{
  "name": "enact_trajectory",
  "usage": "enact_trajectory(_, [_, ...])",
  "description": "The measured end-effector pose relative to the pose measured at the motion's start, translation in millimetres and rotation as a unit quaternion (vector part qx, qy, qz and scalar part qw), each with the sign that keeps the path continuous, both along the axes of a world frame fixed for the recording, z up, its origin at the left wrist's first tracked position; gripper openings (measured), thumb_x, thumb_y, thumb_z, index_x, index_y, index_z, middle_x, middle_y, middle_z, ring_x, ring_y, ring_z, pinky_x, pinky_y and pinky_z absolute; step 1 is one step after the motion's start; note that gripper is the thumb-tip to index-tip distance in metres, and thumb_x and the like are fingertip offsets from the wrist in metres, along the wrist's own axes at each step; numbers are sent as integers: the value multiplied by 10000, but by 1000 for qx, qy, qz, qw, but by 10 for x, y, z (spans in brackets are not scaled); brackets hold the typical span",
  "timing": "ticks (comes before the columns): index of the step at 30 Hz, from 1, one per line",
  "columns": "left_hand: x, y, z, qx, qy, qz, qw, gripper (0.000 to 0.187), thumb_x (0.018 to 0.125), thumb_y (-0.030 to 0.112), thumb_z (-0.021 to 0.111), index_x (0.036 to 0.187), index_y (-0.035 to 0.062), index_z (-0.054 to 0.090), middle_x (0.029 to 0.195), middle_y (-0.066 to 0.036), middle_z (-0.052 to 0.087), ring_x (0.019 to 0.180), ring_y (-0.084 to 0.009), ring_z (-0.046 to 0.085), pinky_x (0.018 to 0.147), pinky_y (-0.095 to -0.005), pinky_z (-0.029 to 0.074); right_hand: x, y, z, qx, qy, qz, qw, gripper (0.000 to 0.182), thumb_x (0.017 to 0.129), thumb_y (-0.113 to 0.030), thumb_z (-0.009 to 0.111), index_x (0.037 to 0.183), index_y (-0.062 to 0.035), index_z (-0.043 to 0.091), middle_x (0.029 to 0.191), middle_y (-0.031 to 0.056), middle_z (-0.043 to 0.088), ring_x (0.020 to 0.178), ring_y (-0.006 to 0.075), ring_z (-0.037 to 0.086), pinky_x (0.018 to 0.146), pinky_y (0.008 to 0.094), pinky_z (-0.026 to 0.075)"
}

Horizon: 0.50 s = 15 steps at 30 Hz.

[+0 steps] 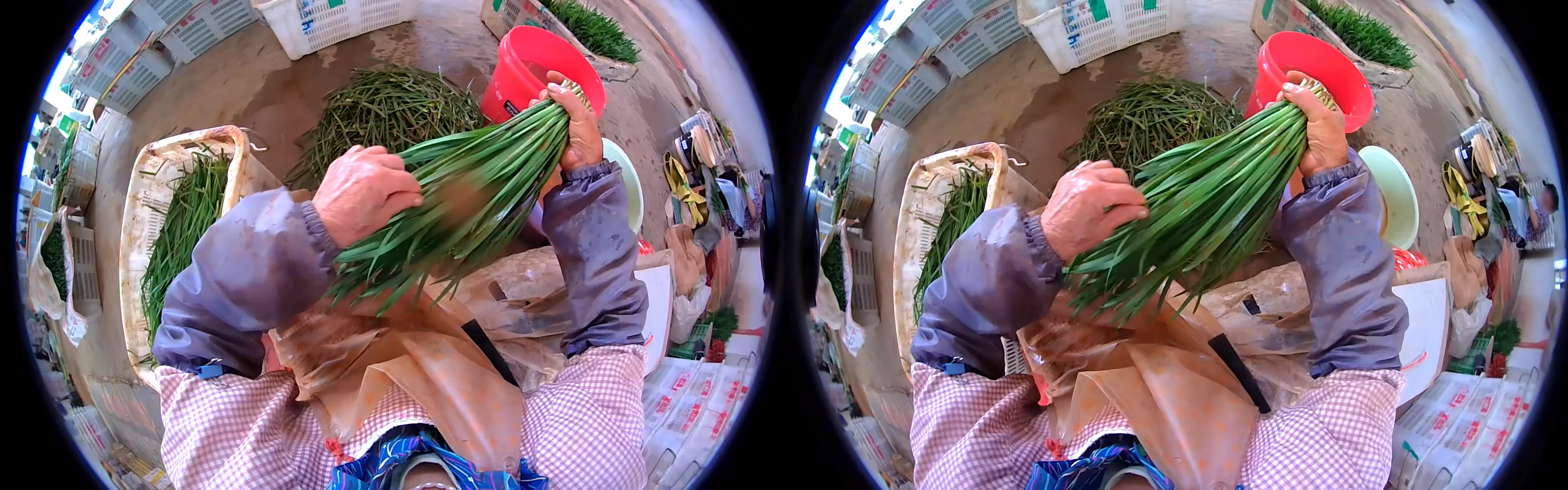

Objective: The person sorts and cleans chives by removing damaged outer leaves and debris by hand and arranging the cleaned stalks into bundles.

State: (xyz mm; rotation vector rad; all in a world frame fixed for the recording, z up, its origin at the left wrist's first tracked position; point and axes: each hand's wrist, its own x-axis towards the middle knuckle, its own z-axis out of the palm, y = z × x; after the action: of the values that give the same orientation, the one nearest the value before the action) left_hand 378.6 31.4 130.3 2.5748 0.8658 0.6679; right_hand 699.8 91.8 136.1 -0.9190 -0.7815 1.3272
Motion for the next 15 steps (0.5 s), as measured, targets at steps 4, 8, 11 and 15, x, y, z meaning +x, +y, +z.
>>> enact_trajectory(4, [6, 26, -103, -31, -44, -8, 999, 131, 769, 188, 735, 805, 64, 716, 706, -101, 635, 710, -295, 614, 662, -400, 488, -40, -52, 100, 37, 6, -23, 999, 317, 838, -46, 660, 1137, -14, 559, 810, 84, 623, 721, 223, 648, 674, 361, 571])
enact_trajectory(8, [26, 188, -132, -114, -93, 32, 989, 146, 789, 163, 742, 849, 31, 724, 752, -115, 673, 664, -246, 653, 613, -333, 509, 49, -13, -6, 18, -10, -57, 998, 327, 847, -58, 655, 1154, -29, 545, 825, 64, 611, 755, 205, 632, 741, 355, 567])
enact_trajectory(11, [-14, 249, -127, -204, -83, 80, 972, 185, 802, 212, 721, 891, 51, 730, 747, -129, 685, 663, -249, 666, 625, -331, 520, 110, -18, -54, 2, -3, -76, 997, 280, 839, -45, 660, 1101, -33, 564, 823, 69, 617, 741, 201, 633, 762, 363, 563])
enact_trajectory(15, [-150, 302, -231, -217, -82, 81, 969, 310, 798, 189, 707, 1071, 46, 680, 781, -115, 694, 702, -233, 676, 666, -337, 530, 347, 56, -207, -1, 26, -119, 993, 201, 812, -15, 679, 994, -25, 596, 787, 88, 629, 702, 215, 641, 681, 366, 568])
